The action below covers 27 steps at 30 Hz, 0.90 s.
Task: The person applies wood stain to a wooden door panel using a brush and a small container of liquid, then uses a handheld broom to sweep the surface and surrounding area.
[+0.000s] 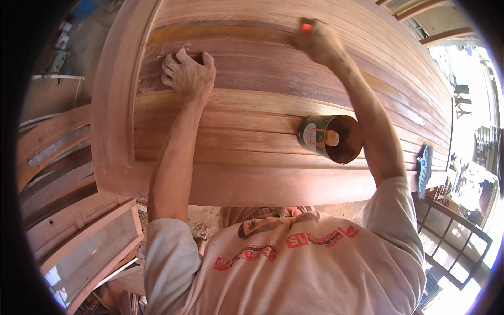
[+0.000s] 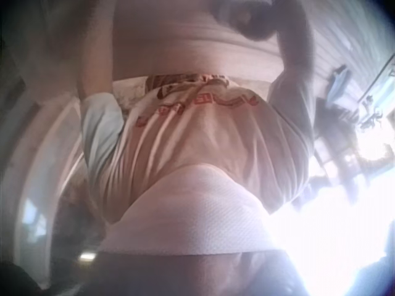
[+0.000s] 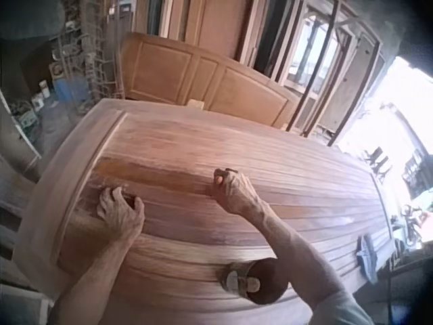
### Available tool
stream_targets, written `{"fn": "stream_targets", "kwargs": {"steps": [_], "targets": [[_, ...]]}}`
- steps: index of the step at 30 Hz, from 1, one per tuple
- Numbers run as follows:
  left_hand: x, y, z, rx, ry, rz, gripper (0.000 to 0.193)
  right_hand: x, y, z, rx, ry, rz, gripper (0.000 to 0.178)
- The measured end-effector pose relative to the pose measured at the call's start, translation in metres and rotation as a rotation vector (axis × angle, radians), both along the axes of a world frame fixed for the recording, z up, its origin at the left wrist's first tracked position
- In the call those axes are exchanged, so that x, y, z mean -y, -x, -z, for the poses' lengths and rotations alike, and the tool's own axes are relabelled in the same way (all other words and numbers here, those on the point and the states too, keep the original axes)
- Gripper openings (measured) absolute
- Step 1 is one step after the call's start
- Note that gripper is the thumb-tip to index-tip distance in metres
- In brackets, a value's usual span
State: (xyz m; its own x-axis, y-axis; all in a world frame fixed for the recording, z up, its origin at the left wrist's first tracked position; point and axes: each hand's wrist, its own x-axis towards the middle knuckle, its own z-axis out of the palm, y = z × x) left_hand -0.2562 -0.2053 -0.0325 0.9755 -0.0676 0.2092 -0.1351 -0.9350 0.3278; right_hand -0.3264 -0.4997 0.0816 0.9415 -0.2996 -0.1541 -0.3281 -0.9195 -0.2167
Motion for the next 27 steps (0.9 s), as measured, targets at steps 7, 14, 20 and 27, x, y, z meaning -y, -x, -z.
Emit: {"fn": "stream_targets", "kwargs": {"steps": [7, 14, 20, 27], "targets": [[-0.003, -0.001, 0.000, -0.003, -0.031, -0.011, 0.072, 0.030, 0.007, -0.022, 0.169, -0.434, -0.189, 0.026], [0.001, 0.000, -0.002, -0.014, -0.025, 0.004, 0.078, 0.080, 0.155, -0.081, 0.530, -0.597, 0.273, 0.023], [0.000, 0.021, -0.001, 0.154, 0.119, 0.224, 0.083, 0.078, 0.271, -0.105, 0.863, -0.559, 0.563, 0.024], [0.067, 0.189, -0.039, -0.508, 0.667, 0.899, 0.111, 0.081, 0.387, -0.016, 1.107, -0.906, 0.910, 0.029]]}}
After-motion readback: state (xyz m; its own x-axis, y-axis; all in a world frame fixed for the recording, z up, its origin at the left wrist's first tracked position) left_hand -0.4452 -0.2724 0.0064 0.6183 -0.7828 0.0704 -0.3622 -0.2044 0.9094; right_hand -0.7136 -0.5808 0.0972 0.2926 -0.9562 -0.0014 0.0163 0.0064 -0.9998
